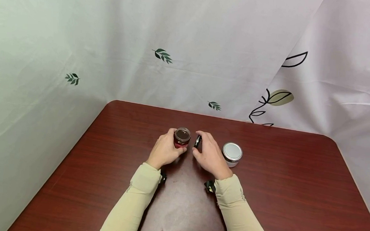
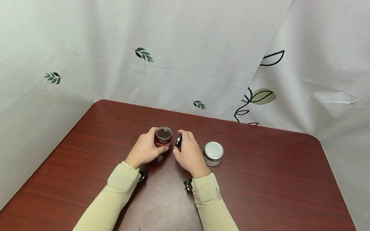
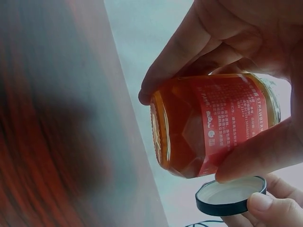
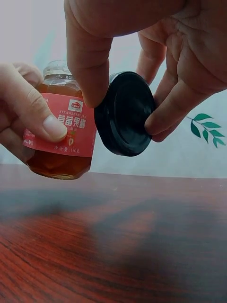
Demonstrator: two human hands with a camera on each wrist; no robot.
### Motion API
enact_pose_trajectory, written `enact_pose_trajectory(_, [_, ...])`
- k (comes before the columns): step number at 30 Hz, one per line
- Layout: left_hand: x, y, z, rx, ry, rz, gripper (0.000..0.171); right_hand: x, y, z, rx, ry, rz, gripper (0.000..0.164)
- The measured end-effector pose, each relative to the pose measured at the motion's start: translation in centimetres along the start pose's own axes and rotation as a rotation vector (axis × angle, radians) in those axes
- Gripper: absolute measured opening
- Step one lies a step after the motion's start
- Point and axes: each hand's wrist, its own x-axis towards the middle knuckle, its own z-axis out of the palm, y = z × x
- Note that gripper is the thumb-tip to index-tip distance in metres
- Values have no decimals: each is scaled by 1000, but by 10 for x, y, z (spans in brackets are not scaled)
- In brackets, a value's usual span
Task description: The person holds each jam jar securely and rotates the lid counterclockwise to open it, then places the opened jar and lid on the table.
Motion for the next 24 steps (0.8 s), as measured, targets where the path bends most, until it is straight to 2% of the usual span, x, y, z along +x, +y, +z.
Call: enact_pose_trajectory(24, [1,-4,2,16,13,-26,61,3,3,4,-28,-18,34,54])
